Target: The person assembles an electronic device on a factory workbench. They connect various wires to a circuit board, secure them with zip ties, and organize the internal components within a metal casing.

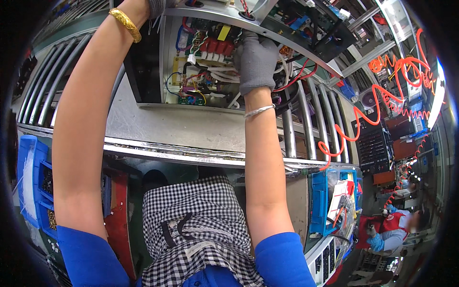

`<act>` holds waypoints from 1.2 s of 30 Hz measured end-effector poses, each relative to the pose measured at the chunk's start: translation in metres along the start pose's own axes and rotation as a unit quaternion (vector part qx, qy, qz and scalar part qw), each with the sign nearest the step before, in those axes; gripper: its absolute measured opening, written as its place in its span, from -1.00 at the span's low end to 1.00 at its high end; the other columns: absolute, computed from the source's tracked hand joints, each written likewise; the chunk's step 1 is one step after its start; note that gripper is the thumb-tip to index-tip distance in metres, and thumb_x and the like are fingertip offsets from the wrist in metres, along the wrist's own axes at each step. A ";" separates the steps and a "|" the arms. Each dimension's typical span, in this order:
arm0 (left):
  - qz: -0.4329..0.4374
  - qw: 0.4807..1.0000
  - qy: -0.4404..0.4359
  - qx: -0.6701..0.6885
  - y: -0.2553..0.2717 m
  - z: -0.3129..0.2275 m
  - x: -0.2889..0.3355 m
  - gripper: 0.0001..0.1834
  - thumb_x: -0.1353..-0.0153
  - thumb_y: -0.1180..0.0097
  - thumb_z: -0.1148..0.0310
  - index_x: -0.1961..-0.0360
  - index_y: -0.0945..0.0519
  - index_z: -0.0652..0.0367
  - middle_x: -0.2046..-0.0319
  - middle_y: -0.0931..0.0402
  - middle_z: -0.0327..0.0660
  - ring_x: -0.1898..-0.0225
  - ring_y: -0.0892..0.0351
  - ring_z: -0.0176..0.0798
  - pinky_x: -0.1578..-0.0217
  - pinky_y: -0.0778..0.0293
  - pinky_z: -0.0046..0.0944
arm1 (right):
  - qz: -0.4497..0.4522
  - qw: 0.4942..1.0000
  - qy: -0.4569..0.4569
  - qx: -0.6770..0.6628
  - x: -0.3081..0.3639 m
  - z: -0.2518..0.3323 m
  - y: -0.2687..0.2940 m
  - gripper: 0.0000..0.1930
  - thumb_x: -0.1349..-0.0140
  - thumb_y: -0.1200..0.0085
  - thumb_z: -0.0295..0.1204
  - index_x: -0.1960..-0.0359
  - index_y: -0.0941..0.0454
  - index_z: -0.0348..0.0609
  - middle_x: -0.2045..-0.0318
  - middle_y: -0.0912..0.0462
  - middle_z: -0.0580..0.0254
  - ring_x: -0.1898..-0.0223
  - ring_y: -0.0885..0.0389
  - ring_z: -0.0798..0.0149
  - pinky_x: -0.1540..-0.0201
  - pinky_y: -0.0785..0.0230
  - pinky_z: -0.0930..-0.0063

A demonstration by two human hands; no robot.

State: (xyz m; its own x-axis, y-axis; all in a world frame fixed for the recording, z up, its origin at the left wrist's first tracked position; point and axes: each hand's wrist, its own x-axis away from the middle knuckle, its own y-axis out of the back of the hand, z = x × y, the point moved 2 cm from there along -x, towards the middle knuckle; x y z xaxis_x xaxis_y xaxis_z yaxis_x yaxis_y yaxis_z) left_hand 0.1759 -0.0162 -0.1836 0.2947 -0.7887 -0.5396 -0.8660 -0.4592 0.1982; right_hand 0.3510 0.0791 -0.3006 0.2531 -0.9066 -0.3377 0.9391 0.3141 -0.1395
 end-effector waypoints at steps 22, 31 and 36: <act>0.096 0.949 -0.022 -0.298 -0.027 0.085 0.115 -0.41 -0.16 -0.01 0.49 -0.28 -0.46 0.09 0.27 -0.63 0.00 0.34 -0.61 -0.22 0.16 -0.54 -0.27 | 0.022 0.989 0.076 0.127 -0.009 -0.014 0.009 -0.44 -0.34 -0.07 0.02 0.43 -0.61 -0.39 0.66 -0.58 0.02 0.62 -0.55 0.11 0.44 -0.35 0.24; 0.102 0.990 0.031 -0.088 -0.021 0.087 0.105 -0.63 -0.40 0.00 0.40 -0.20 -0.55 0.05 0.22 -0.62 -0.32 0.49 -0.39 -0.60 0.49 -0.39 -0.54 | 0.009 0.991 0.060 0.120 0.001 -0.002 0.002 -0.59 -0.42 -0.03 -0.13 0.44 -0.55 -0.27 0.71 -0.47 0.33 0.70 -0.40 0.37 0.62 -0.20 0.40; 0.001 0.996 0.082 0.016 -0.032 0.077 0.104 -0.71 -0.44 -0.06 0.26 -0.05 -0.58 0.17 0.44 -0.59 -0.35 0.70 -0.17 -0.65 0.75 -0.09 -0.57 | 0.024 0.989 0.123 0.075 0.000 -0.007 0.003 -0.56 -0.41 -0.06 -0.10 0.44 -0.56 -0.27 0.70 -0.49 0.31 0.70 -0.40 0.37 0.62 -0.21 0.38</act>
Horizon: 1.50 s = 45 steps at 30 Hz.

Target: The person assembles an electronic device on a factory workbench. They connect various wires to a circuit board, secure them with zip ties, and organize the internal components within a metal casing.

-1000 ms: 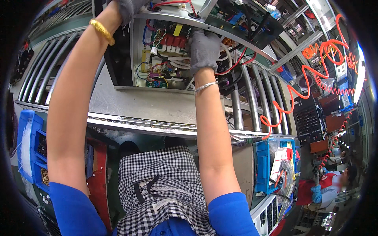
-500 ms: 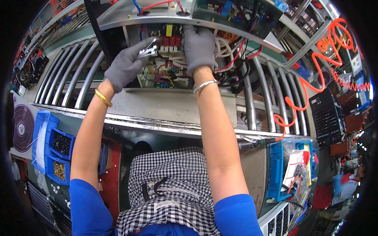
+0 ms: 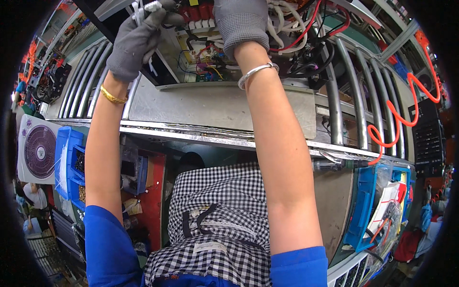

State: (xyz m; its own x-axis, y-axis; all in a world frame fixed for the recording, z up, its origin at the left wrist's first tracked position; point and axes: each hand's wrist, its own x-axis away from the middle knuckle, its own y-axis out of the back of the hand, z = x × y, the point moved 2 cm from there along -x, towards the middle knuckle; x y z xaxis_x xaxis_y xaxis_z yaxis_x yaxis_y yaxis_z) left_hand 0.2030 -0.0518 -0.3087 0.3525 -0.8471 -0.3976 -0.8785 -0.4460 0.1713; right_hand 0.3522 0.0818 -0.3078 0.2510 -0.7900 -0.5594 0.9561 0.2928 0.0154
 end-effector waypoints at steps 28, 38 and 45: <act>-0.107 0.984 0.119 0.083 -0.010 -0.009 -0.019 -0.74 -0.41 0.06 0.15 0.39 -0.50 0.00 0.71 -0.40 -0.43 0.83 -0.11 -0.54 0.87 0.05 -0.49 | -0.061 0.989 0.094 0.092 -0.001 -0.006 -0.003 -0.49 -0.36 -0.03 -0.07 0.41 -0.57 -0.40 0.41 -0.59 -0.36 0.27 -0.56 -0.36 0.25 -0.37 -0.06; -0.100 0.974 0.159 0.126 -0.008 -0.008 -0.025 -0.80 -0.41 0.06 0.18 0.34 -0.49 -0.03 0.70 -0.41 -0.44 0.84 -0.11 -0.55 0.88 0.06 -0.51 | -0.072 0.985 0.104 0.116 -0.002 -0.008 -0.005 -0.50 -0.35 -0.04 -0.06 0.40 -0.58 -0.38 0.41 -0.60 -0.34 0.27 -0.56 -0.36 0.24 -0.37 -0.08; -0.109 0.976 0.142 0.124 -0.010 -0.008 -0.022 -0.82 -0.41 0.05 0.20 0.32 -0.47 -0.01 0.70 -0.41 -0.44 0.84 -0.12 -0.54 0.89 0.05 -0.51 | -0.066 0.987 0.094 0.115 -0.001 -0.007 -0.003 -0.50 -0.36 -0.02 -0.06 0.39 -0.58 -0.39 0.40 -0.60 -0.34 0.26 -0.56 -0.36 0.23 -0.37 -0.08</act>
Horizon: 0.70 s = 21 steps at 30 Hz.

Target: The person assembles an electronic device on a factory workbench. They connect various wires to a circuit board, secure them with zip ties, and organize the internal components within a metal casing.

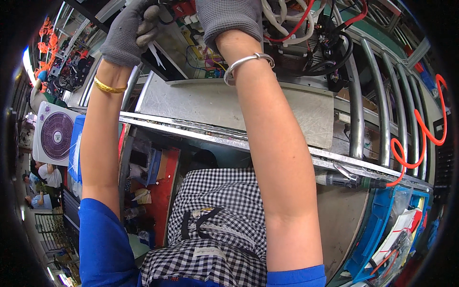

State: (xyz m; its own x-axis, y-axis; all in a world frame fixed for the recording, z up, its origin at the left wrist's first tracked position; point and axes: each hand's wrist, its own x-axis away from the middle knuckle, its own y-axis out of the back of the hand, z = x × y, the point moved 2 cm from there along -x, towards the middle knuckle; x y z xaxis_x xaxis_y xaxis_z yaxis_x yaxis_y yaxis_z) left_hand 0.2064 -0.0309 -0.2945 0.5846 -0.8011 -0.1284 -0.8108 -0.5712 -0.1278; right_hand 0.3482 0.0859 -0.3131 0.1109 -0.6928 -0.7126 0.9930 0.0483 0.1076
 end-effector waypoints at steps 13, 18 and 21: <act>-0.017 1.000 -0.014 0.008 -0.003 0.003 -0.003 -0.83 -0.43 0.09 0.23 0.32 -0.46 -0.03 0.67 -0.40 -0.44 0.81 -0.10 -0.55 0.86 0.07 -0.50 | -0.009 1.000 0.004 -0.013 0.001 0.002 0.001 -0.52 -0.34 -0.05 -0.08 0.36 -0.59 -0.39 0.38 -0.61 -0.33 0.24 -0.57 -0.35 0.21 -0.38 -0.03; -0.040 0.999 -0.026 -0.017 -0.003 0.004 -0.007 -0.79 -0.43 0.09 0.24 0.39 -0.45 -0.03 0.66 -0.39 -0.45 0.80 -0.11 -0.53 0.85 0.05 -0.47 | -0.005 0.999 0.005 -0.035 0.002 0.001 -0.001 -0.52 -0.34 -0.05 -0.07 0.36 -0.59 -0.39 0.38 -0.61 -0.33 0.24 -0.57 -0.35 0.21 -0.38 -0.03; -0.038 0.999 -0.029 -0.010 -0.009 0.005 -0.015 -0.79 -0.40 0.07 0.26 0.42 -0.44 -0.03 0.67 -0.37 -0.45 0.80 -0.11 -0.52 0.83 0.02 -0.46 | -0.009 0.999 0.004 -0.042 -0.001 0.002 0.003 -0.51 -0.34 -0.05 -0.07 0.35 -0.60 -0.38 0.37 -0.61 -0.34 0.23 -0.56 -0.36 0.21 -0.38 -0.04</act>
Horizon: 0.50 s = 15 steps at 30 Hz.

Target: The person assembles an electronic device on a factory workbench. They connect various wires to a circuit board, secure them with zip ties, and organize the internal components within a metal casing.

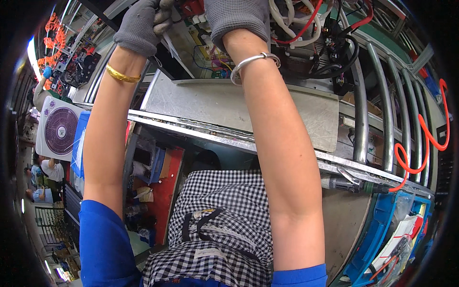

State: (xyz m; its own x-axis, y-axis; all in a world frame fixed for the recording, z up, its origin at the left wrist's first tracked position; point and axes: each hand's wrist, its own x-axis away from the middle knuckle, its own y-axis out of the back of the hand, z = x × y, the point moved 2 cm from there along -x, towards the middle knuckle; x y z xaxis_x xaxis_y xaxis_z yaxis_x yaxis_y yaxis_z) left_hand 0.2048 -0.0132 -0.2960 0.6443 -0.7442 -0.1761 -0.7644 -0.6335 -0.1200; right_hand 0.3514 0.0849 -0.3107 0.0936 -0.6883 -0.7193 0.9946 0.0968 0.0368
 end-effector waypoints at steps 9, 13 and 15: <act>-0.133 0.991 -0.024 0.000 -0.013 -0.001 -0.007 -0.80 -0.28 0.01 0.30 0.53 -0.45 -0.03 0.67 -0.39 -0.39 0.78 -0.17 -0.46 0.80 -0.06 -0.40 | 0.005 1.000 0.004 0.025 0.000 0.003 -0.004 -0.49 -0.36 -0.01 -0.04 0.33 -0.61 -0.38 0.35 -0.61 -0.35 0.22 -0.55 -0.37 0.20 -0.37 -0.08; -0.098 0.988 -0.070 -0.100 -0.013 0.001 -0.005 -0.80 -0.44 0.06 0.30 0.14 -0.57 0.15 0.47 -0.52 -0.36 0.73 -0.22 -0.56 0.76 -0.21 -0.50 | 0.016 1.000 -0.013 0.002 -0.005 -0.001 -0.004 -0.46 -0.32 -0.03 0.03 0.21 -0.62 -0.33 0.28 -0.61 -0.40 0.15 -0.56 -0.37 0.12 -0.40 -0.05; -0.058 0.997 -0.041 -0.024 -0.002 0.003 0.002 -0.78 -0.28 -0.06 0.21 0.48 -0.55 0.04 0.60 -0.54 -0.34 0.69 -0.34 -0.46 0.69 -0.21 -0.40 | -0.025 0.999 0.034 -0.023 0.004 -0.005 -0.005 -0.52 -0.27 -0.09 -0.04 0.31 -0.63 -0.35 0.34 -0.63 -0.27 0.21 -0.56 -0.32 0.14 -0.41 0.04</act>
State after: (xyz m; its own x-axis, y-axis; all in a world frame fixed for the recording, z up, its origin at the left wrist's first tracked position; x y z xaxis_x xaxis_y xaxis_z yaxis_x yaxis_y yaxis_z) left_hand 0.2074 -0.0131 -0.2989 0.7234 -0.6464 -0.2426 -0.6812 -0.7256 -0.0977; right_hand 0.3468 0.0847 -0.3172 0.0391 -0.6431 -0.7648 0.9947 0.0983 -0.0318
